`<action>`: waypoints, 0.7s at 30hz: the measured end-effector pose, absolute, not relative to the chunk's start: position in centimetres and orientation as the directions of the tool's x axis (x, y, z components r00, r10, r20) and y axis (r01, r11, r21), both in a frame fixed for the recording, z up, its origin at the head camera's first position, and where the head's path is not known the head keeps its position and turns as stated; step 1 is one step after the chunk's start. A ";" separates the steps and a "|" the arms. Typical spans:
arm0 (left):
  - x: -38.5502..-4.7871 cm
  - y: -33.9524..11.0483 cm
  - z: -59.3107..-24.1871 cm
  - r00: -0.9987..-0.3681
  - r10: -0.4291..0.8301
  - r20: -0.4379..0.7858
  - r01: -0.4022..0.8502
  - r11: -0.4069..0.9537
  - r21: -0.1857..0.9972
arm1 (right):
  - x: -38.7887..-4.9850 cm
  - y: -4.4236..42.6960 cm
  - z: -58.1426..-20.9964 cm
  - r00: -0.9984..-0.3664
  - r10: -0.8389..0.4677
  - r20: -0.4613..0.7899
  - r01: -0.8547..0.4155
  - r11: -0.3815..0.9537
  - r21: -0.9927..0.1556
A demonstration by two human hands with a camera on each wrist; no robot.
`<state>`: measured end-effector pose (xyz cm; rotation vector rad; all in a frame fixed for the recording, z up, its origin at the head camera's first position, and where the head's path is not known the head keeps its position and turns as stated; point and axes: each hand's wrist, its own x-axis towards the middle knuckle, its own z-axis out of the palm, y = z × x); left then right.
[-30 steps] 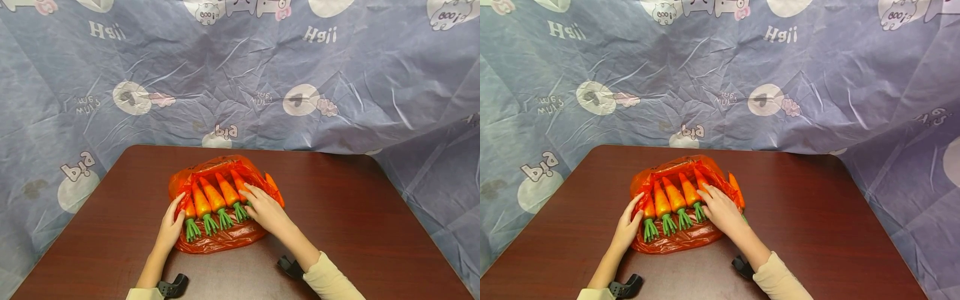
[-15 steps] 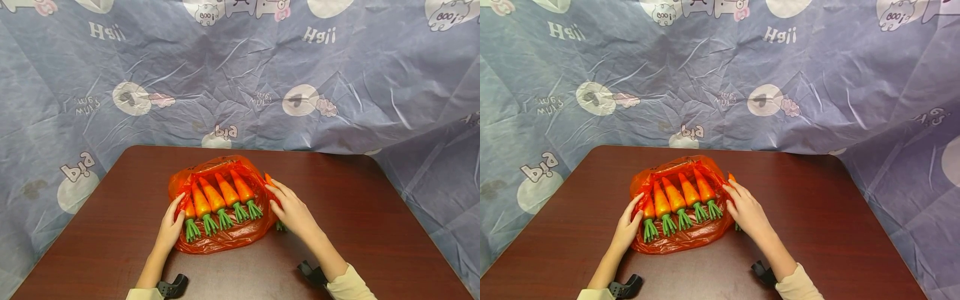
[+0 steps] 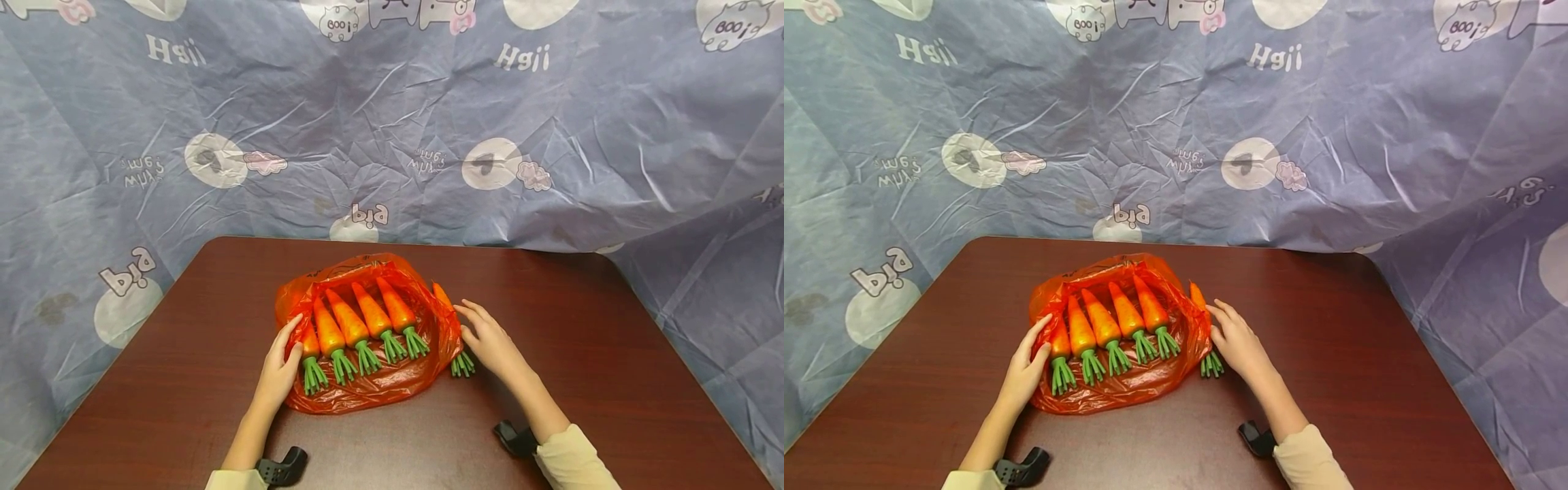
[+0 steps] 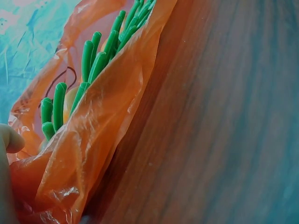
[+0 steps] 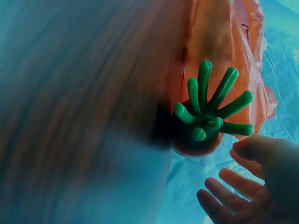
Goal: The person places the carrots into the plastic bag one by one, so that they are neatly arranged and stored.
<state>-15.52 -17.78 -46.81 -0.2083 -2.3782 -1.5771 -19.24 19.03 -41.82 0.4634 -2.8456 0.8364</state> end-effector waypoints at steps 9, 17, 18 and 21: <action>-15.5 -17.7 -46.7 -0.951 -0.038 0.305 0.269 0.380 0.885 | -20.1 18.6 -42.8 -0.942 -0.293 0.165 -0.335 0.787 -0.518; -15.6 -17.7 -46.7 -0.952 -0.035 0.305 0.271 0.371 0.888 | -20.3 18.2 -43.6 -0.942 -0.325 0.089 -0.321 0.786 -0.528; -15.6 -17.7 -46.8 -0.952 -0.036 0.304 0.270 0.372 0.888 | -20.4 18.2 -43.7 -0.941 -0.327 0.084 -0.320 0.783 -0.533; -15.6 -17.7 -46.8 -0.953 -0.037 0.299 0.264 0.378 0.888 | -20.5 18.1 -43.9 -0.943 -0.321 0.087 -0.313 0.771 -0.554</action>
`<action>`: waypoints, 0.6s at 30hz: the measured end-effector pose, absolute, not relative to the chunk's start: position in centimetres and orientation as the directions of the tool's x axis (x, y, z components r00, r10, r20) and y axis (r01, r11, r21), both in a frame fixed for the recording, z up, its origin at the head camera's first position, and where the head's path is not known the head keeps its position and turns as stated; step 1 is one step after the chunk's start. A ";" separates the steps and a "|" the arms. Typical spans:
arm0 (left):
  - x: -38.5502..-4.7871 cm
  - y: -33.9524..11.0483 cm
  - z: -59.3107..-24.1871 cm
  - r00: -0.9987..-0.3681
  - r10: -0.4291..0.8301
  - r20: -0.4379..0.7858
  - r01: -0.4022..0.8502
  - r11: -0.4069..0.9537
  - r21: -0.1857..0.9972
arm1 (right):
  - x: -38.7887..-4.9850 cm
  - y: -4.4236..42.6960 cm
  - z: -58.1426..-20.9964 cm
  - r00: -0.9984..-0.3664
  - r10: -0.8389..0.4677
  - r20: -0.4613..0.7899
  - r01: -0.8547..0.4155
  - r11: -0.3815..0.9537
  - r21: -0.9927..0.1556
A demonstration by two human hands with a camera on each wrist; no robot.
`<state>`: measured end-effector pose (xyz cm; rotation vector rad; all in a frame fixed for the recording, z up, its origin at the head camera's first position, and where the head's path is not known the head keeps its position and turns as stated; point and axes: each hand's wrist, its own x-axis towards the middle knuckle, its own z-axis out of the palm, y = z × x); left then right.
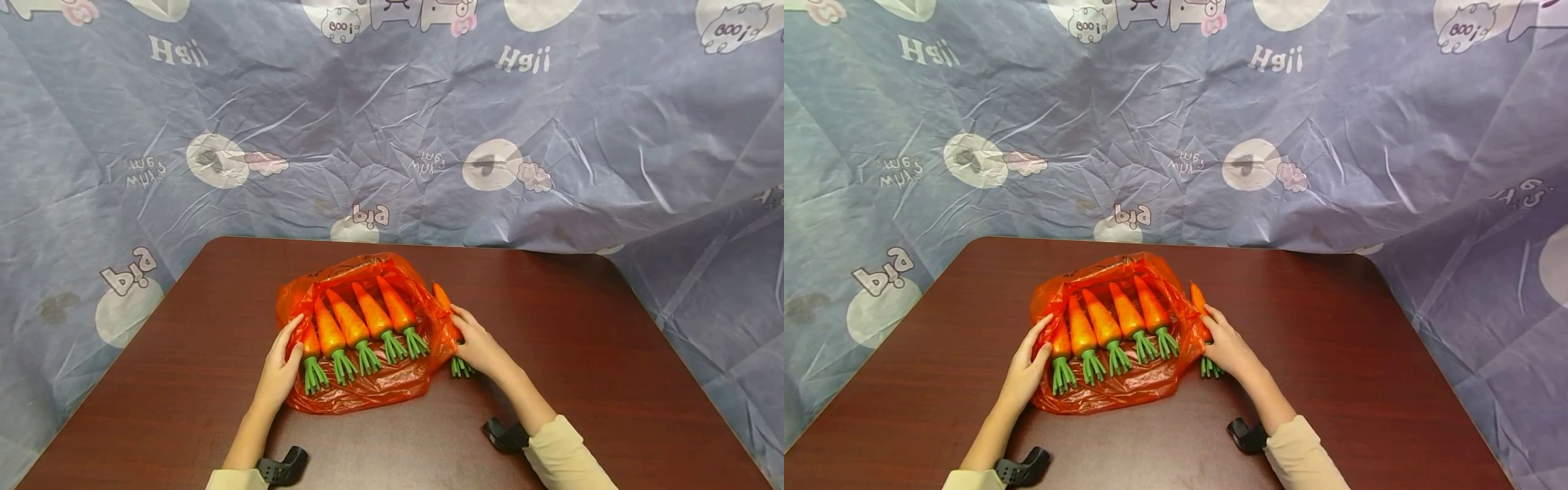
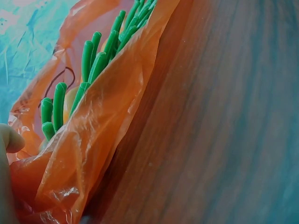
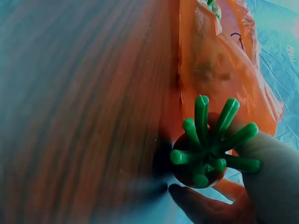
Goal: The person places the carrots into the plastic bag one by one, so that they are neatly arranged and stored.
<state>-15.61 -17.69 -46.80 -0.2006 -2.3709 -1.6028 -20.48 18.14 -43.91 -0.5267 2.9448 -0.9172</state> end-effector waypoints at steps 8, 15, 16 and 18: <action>-15.6 -17.6 -46.8 -0.954 -0.039 0.299 0.262 0.385 0.885 | -20.3 18.3 -43.9 -0.948 -0.288 0.135 -0.312 0.767 -0.561; -15.6 -17.6 -46.7 -0.953 -0.040 0.299 0.261 0.388 0.884 | -19.5 18.9 -43.5 -0.954 -0.269 0.131 -0.295 0.772 -0.564; -15.6 -17.6 -46.8 -0.953 -0.040 0.300 0.261 0.390 0.883 | -19.4 19.1 -43.5 -0.955 -0.266 0.133 -0.293 0.771 -0.565; -15.6 -17.7 -46.8 -0.952 -0.040 0.303 0.263 0.396 0.879 | -19.2 19.4 -43.4 -0.956 -0.259 0.138 -0.290 0.765 -0.575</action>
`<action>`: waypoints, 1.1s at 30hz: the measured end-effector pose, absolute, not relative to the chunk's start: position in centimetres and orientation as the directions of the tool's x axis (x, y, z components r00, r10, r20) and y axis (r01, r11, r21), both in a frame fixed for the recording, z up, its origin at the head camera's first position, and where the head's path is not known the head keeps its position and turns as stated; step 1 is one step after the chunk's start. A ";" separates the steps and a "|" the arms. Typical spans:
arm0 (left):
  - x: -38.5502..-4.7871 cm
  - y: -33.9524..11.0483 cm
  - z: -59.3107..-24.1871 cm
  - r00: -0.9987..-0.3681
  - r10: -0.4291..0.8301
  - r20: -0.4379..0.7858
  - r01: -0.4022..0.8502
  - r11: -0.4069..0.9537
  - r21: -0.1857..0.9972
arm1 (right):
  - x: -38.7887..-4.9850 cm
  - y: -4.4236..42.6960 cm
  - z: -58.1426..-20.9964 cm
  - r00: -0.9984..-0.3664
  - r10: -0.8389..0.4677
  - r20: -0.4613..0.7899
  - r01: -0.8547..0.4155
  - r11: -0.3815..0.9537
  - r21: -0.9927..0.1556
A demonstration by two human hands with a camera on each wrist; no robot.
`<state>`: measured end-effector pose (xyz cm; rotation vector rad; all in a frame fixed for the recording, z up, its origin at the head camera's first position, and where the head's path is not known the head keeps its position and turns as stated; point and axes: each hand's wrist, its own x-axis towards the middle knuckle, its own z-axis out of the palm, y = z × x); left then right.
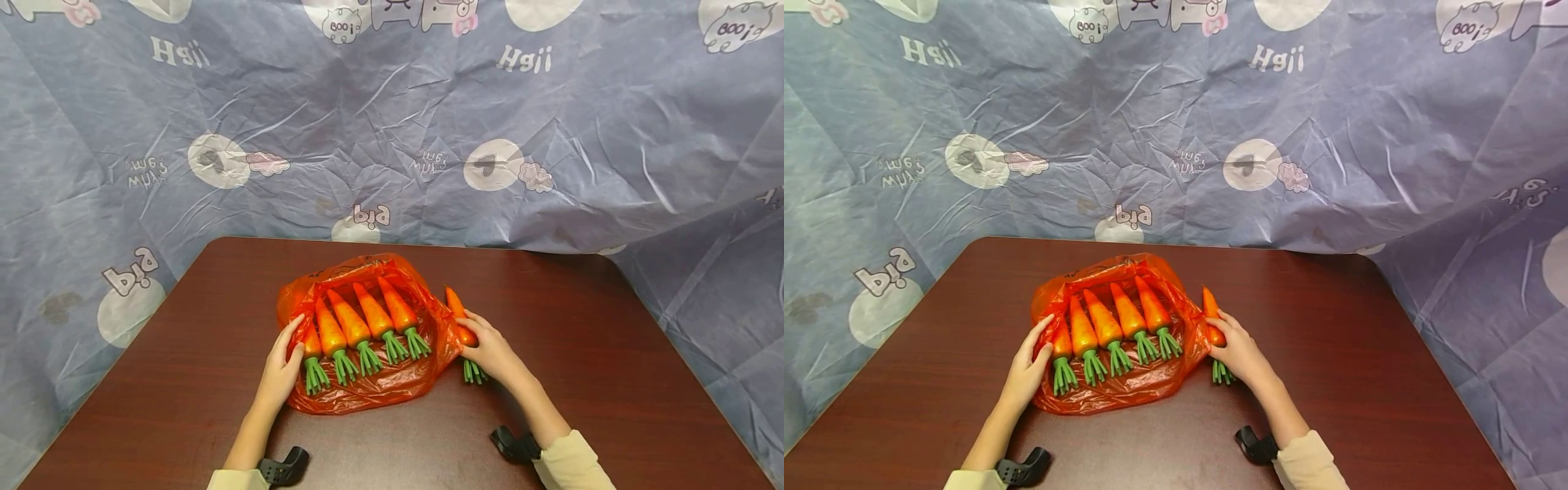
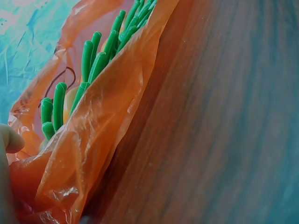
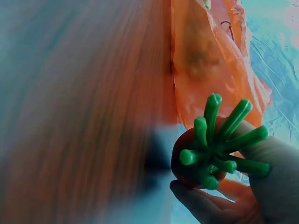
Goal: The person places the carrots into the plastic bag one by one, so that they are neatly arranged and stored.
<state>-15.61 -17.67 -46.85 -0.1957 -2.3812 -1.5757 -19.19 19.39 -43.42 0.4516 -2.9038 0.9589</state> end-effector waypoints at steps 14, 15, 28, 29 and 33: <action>-15.5 -17.7 -46.9 -0.950 -0.036 0.312 0.275 0.385 0.881 | -17.0 21.2 -41.9 -0.965 -0.198 0.172 -0.262 0.767 -0.586; -15.5 -17.7 -46.9 -0.950 -0.036 0.311 0.274 0.384 0.881 | -16.8 21.2 -41.7 -0.965 -0.196 0.175 -0.262 0.769 -0.583; -15.4 -17.7 -46.8 -0.949 -0.035 0.314 0.275 0.397 0.876 | -14.2 20.6 -39.0 -0.944 -0.223 0.241 -0.324 0.761 -0.563; -15.4 -17.7 -46.8 -0.950 -0.035 0.312 0.273 0.396 0.876 | -14.0 20.4 -38.7 -0.942 -0.228 0.246 -0.330 0.758 -0.562; -15.4 -17.7 -46.7 -0.950 -0.035 0.312 0.273 0.395 0.877 | -13.2 19.7 -37.8 -0.931 -0.247 0.267 -0.360 0.737 -0.572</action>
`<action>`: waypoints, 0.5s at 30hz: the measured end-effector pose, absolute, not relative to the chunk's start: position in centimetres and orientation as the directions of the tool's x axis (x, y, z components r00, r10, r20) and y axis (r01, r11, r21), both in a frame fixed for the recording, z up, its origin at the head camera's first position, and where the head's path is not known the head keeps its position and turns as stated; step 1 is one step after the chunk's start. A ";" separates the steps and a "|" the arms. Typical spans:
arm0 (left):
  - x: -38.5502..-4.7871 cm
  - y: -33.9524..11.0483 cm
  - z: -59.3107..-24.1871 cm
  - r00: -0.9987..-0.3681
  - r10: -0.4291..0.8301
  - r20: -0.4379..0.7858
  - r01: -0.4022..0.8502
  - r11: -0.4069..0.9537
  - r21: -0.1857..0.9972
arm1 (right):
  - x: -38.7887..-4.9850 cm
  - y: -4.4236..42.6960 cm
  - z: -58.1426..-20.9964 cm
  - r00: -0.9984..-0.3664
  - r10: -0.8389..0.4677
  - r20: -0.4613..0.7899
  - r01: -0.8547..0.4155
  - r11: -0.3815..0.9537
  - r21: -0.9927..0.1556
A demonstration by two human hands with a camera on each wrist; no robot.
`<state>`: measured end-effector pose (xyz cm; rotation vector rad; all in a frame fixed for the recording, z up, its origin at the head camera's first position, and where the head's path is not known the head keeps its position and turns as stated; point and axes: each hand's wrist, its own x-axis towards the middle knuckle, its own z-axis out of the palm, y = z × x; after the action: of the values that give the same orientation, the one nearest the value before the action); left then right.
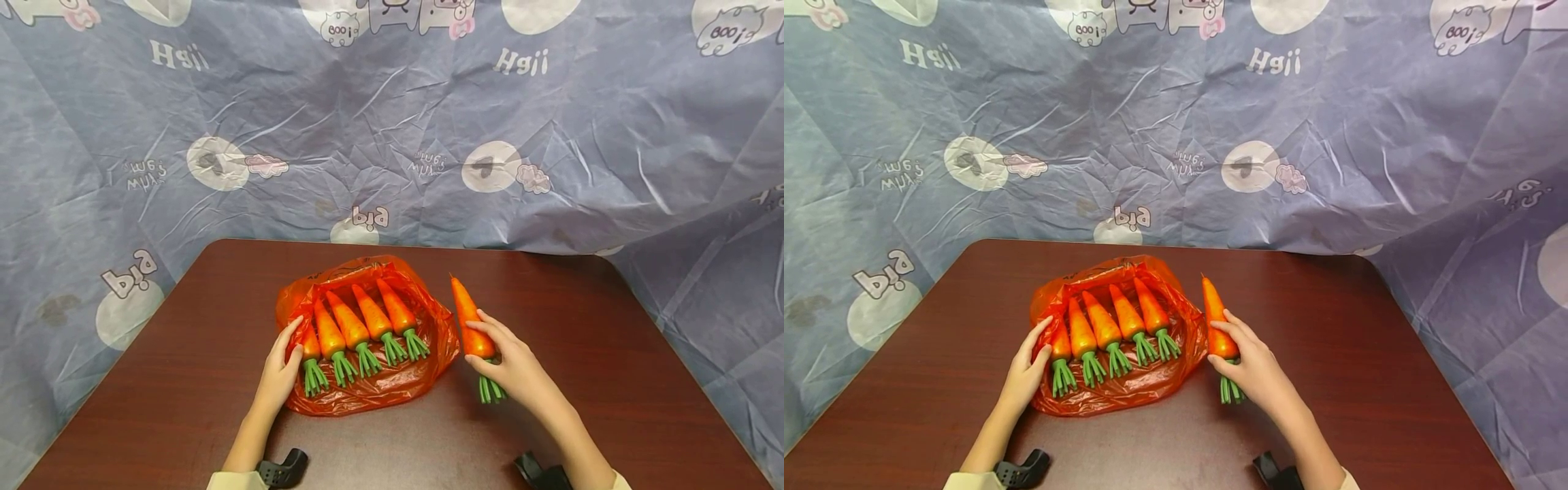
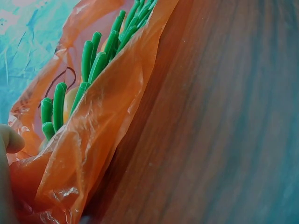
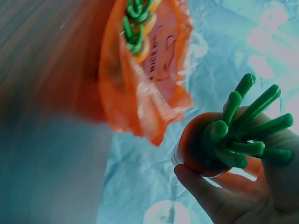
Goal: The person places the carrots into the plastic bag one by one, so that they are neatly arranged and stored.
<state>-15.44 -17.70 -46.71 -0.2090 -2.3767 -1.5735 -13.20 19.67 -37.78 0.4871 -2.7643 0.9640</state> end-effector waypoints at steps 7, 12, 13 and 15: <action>-15.5 -17.7 -46.9 -0.943 -0.035 0.332 0.289 0.412 0.864 | -11.8 18.2 -36.6 -0.909 -0.306 0.283 -0.417 0.674 -0.610; -15.5 -17.7 -46.9 -0.939 -0.030 0.342 0.301 0.406 0.863 | -11.1 17.2 -36.1 -0.898 -0.344 0.273 -0.437 0.645 -0.627; -15.5 -17.7 -46.9 -0.939 -0.029 0.341 0.301 0.406 0.863 | -11.0 17.0 -36.1 -0.897 -0.353 0.267 -0.439 0.636 -0.634; -15.5 -17.7 -46.9 -0.942 -0.031 0.334 0.294 0.402 0.867 | -10.8 16.6 -36.1 -0.895 -0.368 0.251 -0.439 0.629 -0.642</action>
<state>-15.54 -17.71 -46.87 -0.2291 -2.3663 -1.5534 -10.80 16.64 -36.05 0.6821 -2.7475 1.1225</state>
